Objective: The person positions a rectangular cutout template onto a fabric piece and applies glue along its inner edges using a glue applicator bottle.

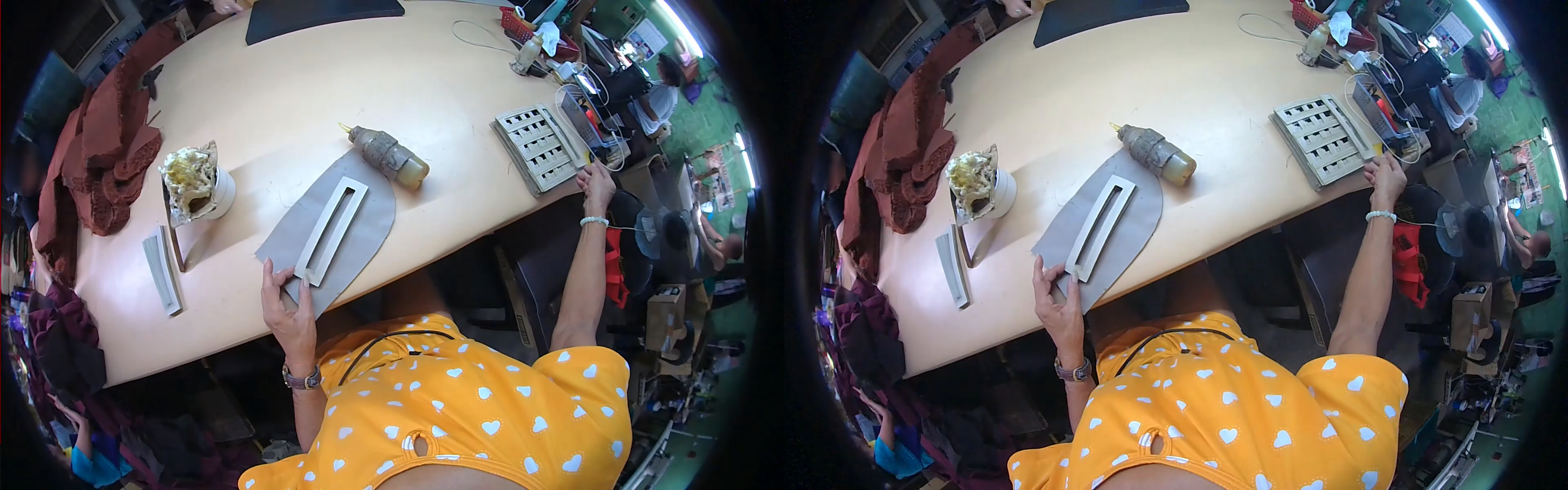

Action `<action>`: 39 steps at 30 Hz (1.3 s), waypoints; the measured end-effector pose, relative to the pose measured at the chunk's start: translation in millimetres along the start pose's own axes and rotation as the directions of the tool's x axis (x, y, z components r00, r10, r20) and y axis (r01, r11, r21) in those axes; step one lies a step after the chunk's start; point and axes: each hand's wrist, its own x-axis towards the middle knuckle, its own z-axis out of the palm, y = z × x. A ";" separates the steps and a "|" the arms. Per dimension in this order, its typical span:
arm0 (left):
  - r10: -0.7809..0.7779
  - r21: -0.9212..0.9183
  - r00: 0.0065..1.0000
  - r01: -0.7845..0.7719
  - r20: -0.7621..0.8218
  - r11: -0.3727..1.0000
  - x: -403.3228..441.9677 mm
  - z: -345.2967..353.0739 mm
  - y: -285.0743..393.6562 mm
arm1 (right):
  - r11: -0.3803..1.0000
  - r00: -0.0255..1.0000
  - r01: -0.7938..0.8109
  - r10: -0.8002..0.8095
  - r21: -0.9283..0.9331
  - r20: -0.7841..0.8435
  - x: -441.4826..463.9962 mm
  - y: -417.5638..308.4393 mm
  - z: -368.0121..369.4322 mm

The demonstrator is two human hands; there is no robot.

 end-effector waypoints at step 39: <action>0.142 0.104 0.990 -0.140 -0.016 0.985 3.7 -7.0 2.0 | 0.894 0.754 0.042 -0.321 0.447 0.572 -275.2 -14.8 153.8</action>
